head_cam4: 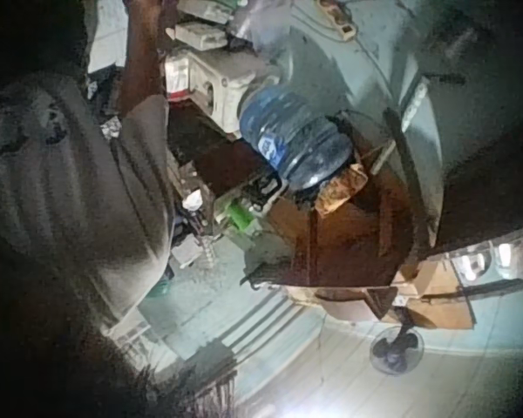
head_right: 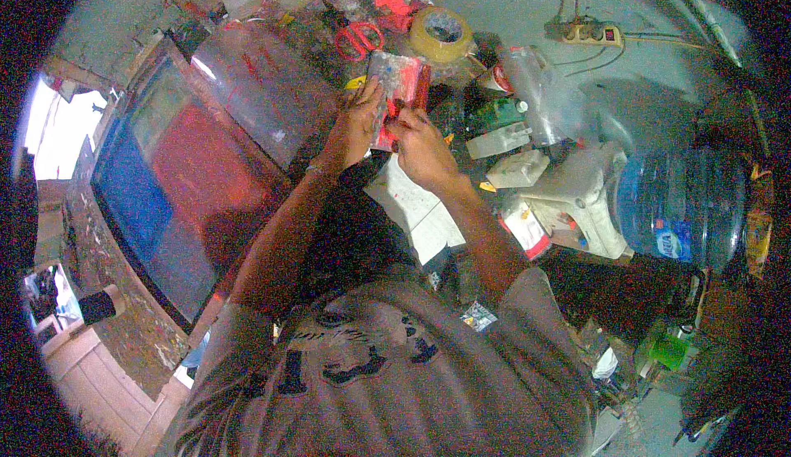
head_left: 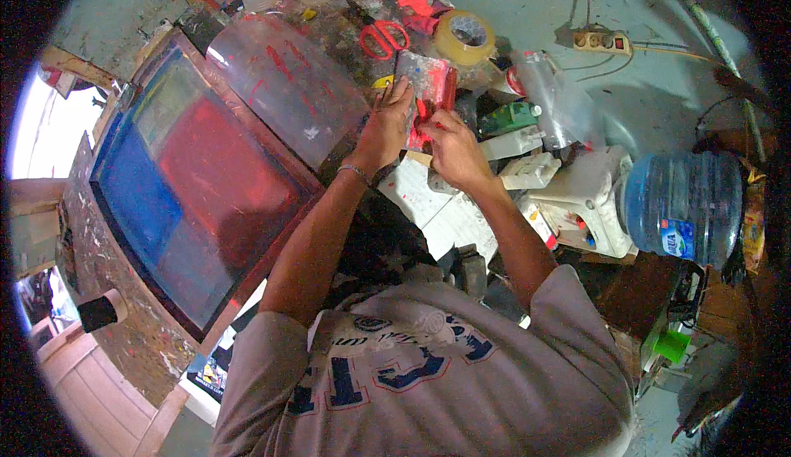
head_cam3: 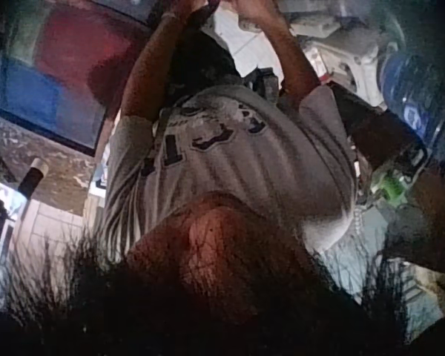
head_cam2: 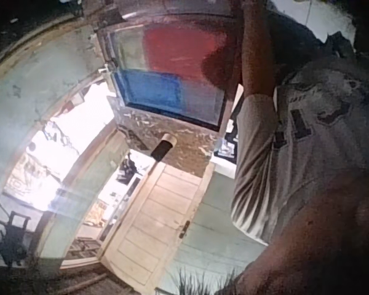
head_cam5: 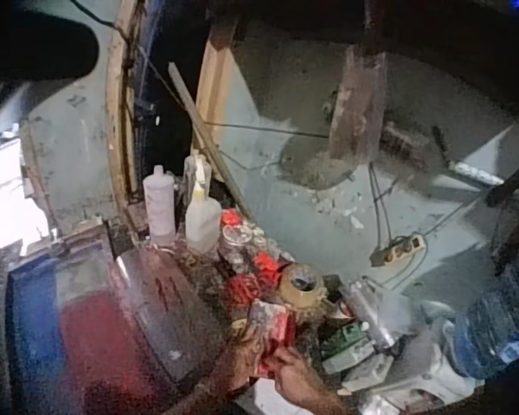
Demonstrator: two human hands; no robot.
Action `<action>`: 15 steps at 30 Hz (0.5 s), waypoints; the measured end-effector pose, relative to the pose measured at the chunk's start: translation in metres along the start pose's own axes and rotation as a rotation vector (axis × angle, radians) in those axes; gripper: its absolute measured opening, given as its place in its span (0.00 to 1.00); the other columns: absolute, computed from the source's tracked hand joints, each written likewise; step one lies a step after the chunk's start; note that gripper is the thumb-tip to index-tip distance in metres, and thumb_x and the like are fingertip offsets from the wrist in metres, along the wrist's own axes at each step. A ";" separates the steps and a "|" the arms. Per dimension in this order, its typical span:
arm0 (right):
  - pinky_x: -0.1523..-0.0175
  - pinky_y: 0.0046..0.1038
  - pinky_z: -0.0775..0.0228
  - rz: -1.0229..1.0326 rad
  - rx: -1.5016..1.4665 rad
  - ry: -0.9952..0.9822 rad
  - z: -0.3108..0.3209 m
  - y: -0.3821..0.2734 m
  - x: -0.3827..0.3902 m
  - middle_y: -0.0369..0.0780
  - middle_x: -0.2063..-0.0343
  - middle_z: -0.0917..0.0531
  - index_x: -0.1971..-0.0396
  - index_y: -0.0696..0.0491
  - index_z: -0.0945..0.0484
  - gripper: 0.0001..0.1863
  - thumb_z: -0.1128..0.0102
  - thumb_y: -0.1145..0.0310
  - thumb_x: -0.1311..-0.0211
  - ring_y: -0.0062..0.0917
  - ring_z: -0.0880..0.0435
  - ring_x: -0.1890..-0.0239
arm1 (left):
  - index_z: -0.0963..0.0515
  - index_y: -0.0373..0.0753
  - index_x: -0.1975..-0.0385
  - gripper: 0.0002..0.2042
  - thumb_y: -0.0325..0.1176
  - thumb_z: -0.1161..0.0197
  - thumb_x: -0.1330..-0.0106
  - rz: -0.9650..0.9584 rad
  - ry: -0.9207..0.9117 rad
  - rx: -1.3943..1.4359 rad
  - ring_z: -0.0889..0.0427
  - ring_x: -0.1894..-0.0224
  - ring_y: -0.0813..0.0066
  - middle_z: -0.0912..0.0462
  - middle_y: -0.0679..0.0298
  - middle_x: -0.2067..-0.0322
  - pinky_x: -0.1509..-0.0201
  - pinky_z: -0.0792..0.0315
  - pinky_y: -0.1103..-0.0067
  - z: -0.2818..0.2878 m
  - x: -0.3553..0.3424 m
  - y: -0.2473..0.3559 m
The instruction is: The person wipes a screen printing frame with a red cloth, then wipes a small rectangular object with the same cloth. Finally, the person arranges several black t-shirts on the floor.
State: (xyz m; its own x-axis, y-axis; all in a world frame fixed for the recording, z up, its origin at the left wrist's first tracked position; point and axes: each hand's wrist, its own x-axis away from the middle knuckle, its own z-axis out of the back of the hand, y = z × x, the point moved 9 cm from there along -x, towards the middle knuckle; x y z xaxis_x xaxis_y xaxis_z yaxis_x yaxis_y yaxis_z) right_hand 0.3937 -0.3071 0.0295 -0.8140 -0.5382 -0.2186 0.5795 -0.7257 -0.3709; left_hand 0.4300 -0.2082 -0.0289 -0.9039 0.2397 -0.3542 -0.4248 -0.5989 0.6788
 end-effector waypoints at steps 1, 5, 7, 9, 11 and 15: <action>0.47 0.39 0.29 0.005 -0.003 -0.028 -0.001 -0.002 0.004 0.46 0.63 0.23 0.59 0.59 0.18 0.17 0.45 0.84 0.51 0.43 0.23 0.55 | 0.35 0.26 0.37 0.27 0.20 0.48 0.40 0.001 -0.002 -0.008 0.43 0.29 0.45 0.39 0.43 0.32 0.25 0.50 0.63 0.001 0.000 0.002; 0.44 0.40 0.29 -0.007 -0.180 -0.226 -0.006 -0.003 0.011 0.47 0.61 0.22 0.58 0.58 0.19 0.16 0.46 0.80 0.48 0.44 0.23 0.52 | 0.34 0.27 0.37 0.27 0.19 0.48 0.41 0.055 -0.004 0.144 0.43 0.29 0.45 0.39 0.44 0.32 0.25 0.50 0.63 -0.004 0.001 -0.010; 0.49 0.37 0.26 -0.001 -0.358 -0.290 0.004 0.006 0.004 0.44 0.64 0.20 0.58 0.58 0.19 0.14 0.43 0.77 0.45 0.41 0.20 0.56 | 0.34 0.28 0.37 0.27 0.18 0.48 0.41 0.070 0.012 0.177 0.43 0.29 0.44 0.39 0.45 0.32 0.25 0.50 0.61 -0.008 0.000 -0.018; 0.55 0.30 0.22 -0.033 -0.557 -0.316 0.013 0.024 0.005 0.40 0.64 0.15 0.55 0.59 0.19 0.14 0.38 0.73 0.41 0.30 0.15 0.60 | 0.34 0.28 0.37 0.28 0.18 0.48 0.41 0.032 0.014 -0.004 0.44 0.29 0.43 0.40 0.46 0.31 0.26 0.49 0.58 -0.010 0.000 -0.010; 0.55 0.28 0.21 -0.465 -1.068 -0.276 0.011 0.065 0.011 0.41 0.57 0.16 0.54 0.60 0.19 0.13 0.42 0.77 0.38 0.26 0.15 0.60 | 0.34 0.29 0.37 0.28 0.19 0.48 0.41 0.018 0.012 -0.102 0.44 0.29 0.42 0.40 0.47 0.31 0.26 0.49 0.56 -0.011 0.000 -0.009; 0.60 0.28 0.18 -0.737 -1.463 -0.158 0.003 0.080 0.015 0.42 0.57 0.16 0.49 0.61 0.23 0.15 0.47 0.78 0.35 0.24 0.14 0.61 | 0.34 0.31 0.37 0.27 0.20 0.47 0.40 0.023 0.028 -0.059 0.44 0.29 0.42 0.39 0.50 0.31 0.26 0.49 0.55 -0.013 0.002 -0.015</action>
State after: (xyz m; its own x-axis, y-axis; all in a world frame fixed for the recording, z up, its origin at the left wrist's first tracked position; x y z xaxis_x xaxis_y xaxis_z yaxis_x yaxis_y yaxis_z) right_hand 0.4283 -0.3744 -0.0009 -0.8143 -0.3842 0.4351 -0.5106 0.1176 -0.8517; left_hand 0.4355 -0.2085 -0.0478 -0.9113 0.2047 -0.3574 -0.3998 -0.6482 0.6481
